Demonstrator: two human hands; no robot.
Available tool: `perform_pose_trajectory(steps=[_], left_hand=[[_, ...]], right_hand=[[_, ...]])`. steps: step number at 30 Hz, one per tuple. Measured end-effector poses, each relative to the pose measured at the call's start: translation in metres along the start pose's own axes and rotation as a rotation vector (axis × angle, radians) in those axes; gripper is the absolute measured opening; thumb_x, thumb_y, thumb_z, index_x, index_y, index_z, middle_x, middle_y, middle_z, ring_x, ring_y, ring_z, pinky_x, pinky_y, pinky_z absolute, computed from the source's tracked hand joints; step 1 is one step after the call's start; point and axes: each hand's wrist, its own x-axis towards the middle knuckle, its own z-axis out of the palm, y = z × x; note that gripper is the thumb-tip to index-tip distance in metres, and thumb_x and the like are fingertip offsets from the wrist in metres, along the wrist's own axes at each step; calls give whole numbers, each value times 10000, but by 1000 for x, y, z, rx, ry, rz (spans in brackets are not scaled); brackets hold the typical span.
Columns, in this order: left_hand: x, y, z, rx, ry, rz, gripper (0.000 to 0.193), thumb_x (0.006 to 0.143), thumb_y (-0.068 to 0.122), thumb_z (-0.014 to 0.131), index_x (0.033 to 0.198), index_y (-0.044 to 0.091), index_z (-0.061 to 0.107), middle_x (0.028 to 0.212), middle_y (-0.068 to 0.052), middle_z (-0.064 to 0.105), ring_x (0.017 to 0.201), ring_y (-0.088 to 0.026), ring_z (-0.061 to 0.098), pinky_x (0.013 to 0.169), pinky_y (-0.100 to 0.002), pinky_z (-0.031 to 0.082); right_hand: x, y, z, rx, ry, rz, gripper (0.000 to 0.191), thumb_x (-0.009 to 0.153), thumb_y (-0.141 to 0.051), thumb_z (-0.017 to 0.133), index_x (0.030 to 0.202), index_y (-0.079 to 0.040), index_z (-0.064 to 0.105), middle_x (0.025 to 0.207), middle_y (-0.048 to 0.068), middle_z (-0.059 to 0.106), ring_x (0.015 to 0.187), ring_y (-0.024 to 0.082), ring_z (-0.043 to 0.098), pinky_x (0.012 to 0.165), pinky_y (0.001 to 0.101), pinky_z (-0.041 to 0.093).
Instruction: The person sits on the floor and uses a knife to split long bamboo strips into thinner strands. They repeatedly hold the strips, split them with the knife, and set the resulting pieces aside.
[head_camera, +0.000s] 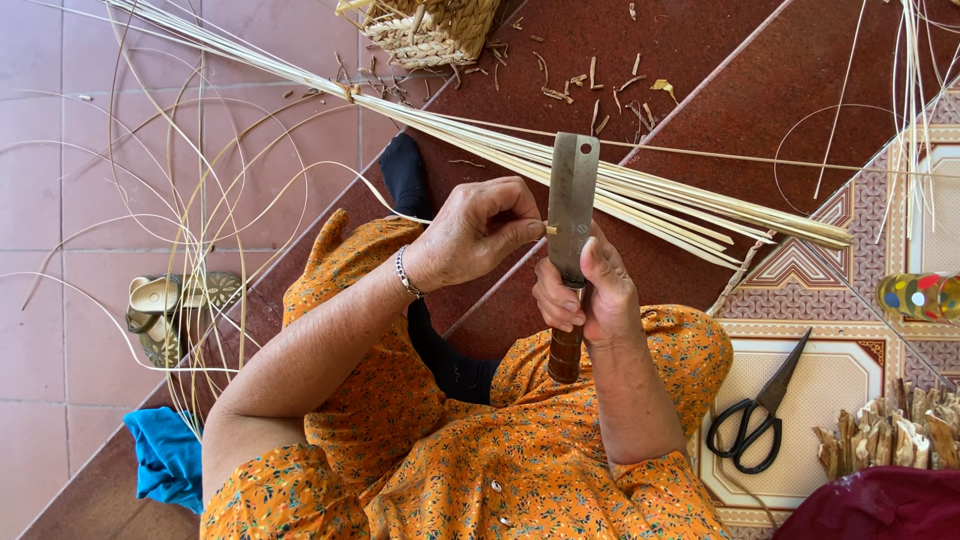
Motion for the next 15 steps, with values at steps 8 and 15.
perform_pose_trajectory(steps=[8,15], left_hand=[[1,0,2,10,37,-35,168,960,124,772,907,24,647,806,-44,651,708,-82,589,632,-269,516],[5,-1,0,-92,-56,-222,144,984,157,733,997,15,717,797,-6,701,733,-8,576,635,-227,534]], right_hand=[[3,1,-3,-52,54,-43,352,1140,-391,532,1368,-127,576,639,54,490,421,115,404,376,272,364],[1,-14,9,-51,61,-14,481,1112,-422,483,1453,-83,503,629,52,504,413,105,413,377,274,376]])
